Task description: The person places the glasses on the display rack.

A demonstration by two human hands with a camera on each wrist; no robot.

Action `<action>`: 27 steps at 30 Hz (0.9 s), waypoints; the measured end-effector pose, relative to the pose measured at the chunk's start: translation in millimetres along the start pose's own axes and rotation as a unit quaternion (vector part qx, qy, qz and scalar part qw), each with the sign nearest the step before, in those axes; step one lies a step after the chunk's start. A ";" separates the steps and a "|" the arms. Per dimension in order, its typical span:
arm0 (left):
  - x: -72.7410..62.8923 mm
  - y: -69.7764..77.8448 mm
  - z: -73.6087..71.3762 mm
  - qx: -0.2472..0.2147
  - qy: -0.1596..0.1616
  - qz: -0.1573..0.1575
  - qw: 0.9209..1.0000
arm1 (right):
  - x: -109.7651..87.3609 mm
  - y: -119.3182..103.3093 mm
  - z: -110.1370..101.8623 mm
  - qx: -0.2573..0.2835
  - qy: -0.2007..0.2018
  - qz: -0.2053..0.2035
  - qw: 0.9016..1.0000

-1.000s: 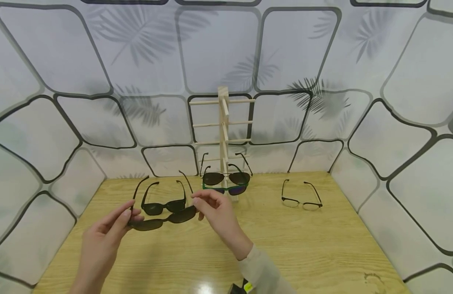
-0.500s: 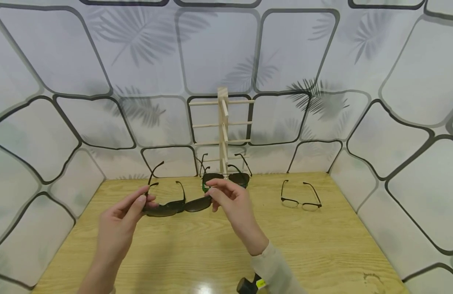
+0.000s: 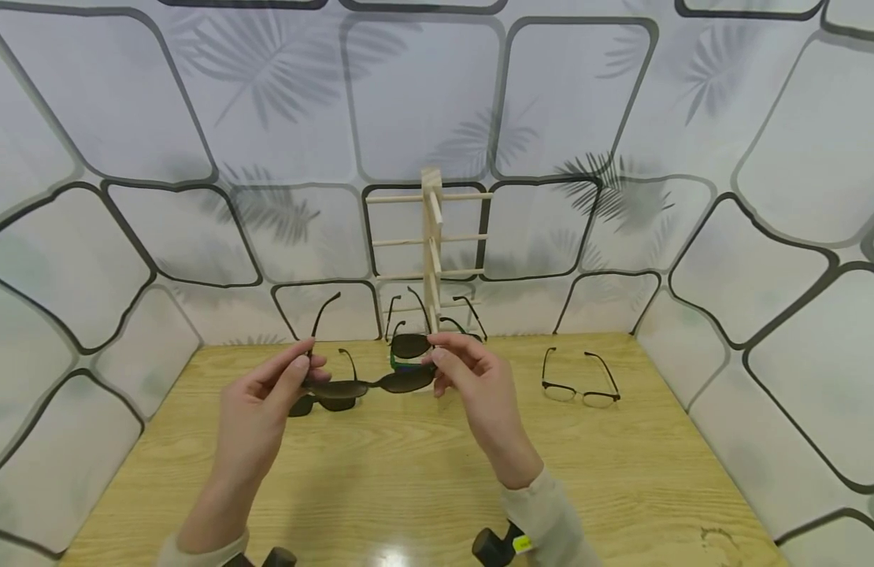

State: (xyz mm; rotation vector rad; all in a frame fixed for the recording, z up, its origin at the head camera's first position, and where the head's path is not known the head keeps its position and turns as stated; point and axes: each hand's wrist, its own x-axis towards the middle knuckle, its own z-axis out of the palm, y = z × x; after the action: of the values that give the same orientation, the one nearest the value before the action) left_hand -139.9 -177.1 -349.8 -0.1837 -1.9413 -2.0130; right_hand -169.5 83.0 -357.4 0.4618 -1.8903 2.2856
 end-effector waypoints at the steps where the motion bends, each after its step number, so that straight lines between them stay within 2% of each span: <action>1: 0.7 0.1 1.4 0.002 -0.002 0.001 1.000 | -0.3 -1.4 -1.2 0.000 0.003 0.001 1.000; 4: 2.7 0.5 6.0 0.006 -0.009 0.004 1.000 | -0.7 -4.7 -4.5 0.002 0.011 0.003 1.000; 11: 10.0 1.9 20.1 -0.021 -0.025 0.013 0.999 | 1.3 -10.3 -13.4 -0.002 0.037 0.012 0.999; 27: 26.9 -8.3 42.5 0.010 -0.069 0.033 0.997 | 9.9 -15.2 -30.5 0.040 0.068 0.002 0.997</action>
State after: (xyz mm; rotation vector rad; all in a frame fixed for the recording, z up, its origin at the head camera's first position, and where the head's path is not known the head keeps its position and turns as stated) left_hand -173.6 -139.1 -346.5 -0.3862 -2.0089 -1.9842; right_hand -178.7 114.9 -345.0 0.3033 -1.7450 2.3376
